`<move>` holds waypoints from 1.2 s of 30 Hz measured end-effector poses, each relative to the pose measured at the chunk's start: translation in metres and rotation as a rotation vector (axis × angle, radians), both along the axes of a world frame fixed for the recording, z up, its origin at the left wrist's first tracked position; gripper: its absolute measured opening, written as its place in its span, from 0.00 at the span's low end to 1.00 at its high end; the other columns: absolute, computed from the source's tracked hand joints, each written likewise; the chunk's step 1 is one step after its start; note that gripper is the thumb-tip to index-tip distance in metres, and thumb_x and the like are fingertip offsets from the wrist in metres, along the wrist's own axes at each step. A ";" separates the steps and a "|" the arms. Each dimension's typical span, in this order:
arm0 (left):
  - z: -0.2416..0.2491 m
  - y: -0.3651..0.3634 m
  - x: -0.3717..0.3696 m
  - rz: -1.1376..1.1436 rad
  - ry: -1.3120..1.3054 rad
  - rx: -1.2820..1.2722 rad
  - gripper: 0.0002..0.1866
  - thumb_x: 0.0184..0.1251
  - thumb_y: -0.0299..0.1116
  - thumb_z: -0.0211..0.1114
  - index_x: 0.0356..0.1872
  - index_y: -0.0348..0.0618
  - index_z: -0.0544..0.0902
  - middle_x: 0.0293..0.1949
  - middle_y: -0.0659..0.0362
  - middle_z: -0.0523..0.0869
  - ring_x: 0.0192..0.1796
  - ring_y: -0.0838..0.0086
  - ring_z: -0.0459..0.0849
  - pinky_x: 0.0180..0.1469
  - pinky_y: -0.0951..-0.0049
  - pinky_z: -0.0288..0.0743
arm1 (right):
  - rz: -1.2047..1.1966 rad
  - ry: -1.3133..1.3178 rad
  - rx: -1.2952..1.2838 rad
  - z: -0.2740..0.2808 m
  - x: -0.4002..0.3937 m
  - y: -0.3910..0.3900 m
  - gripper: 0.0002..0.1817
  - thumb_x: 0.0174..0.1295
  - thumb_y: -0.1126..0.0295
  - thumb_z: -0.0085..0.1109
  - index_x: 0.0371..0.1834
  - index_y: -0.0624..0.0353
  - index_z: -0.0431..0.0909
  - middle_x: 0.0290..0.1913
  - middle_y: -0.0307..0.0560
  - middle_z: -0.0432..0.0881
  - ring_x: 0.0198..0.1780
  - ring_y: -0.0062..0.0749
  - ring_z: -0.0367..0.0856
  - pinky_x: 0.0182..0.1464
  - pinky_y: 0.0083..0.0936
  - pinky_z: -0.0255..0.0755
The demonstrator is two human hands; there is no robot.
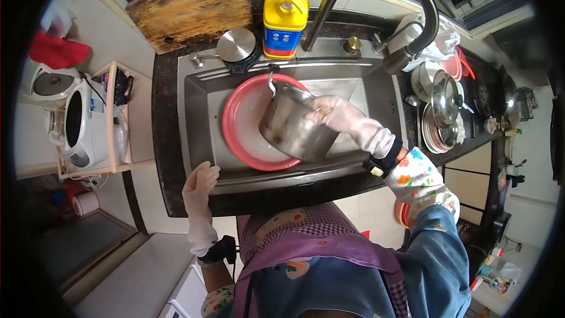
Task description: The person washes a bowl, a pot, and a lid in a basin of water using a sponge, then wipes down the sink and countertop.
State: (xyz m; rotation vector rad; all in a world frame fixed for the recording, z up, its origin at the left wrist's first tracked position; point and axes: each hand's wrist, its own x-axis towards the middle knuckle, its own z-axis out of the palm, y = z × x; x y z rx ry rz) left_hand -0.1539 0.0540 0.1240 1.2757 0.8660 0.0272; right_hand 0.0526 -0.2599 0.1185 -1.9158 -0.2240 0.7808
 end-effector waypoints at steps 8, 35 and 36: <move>0.002 -0.011 0.014 -0.079 0.046 0.007 0.16 0.67 0.36 0.57 0.50 0.38 0.79 0.41 0.55 0.85 0.45 0.72 0.83 0.50 0.75 0.74 | -0.431 0.274 0.610 0.001 -0.003 -0.092 0.19 0.64 0.60 0.56 0.52 0.63 0.73 0.44 0.42 0.81 0.43 0.27 0.80 0.47 0.25 0.74; -0.029 -0.047 0.101 -0.478 0.055 -0.046 0.18 0.64 0.38 0.61 0.51 0.40 0.77 0.44 0.55 0.83 0.45 0.72 0.81 0.50 0.75 0.72 | 0.346 -0.634 -0.730 0.217 -0.133 -0.124 0.07 0.45 0.74 0.60 0.28 0.60 0.75 0.24 0.48 0.77 0.26 0.44 0.78 0.28 0.34 0.74; -0.033 -0.049 0.103 -0.483 0.028 -0.077 0.18 0.63 0.38 0.62 0.51 0.40 0.77 0.43 0.55 0.82 0.44 0.73 0.81 0.49 0.75 0.72 | 0.330 -0.670 -0.781 0.226 -0.138 -0.135 0.08 0.44 0.74 0.59 0.30 0.61 0.75 0.25 0.48 0.78 0.27 0.45 0.79 0.29 0.35 0.75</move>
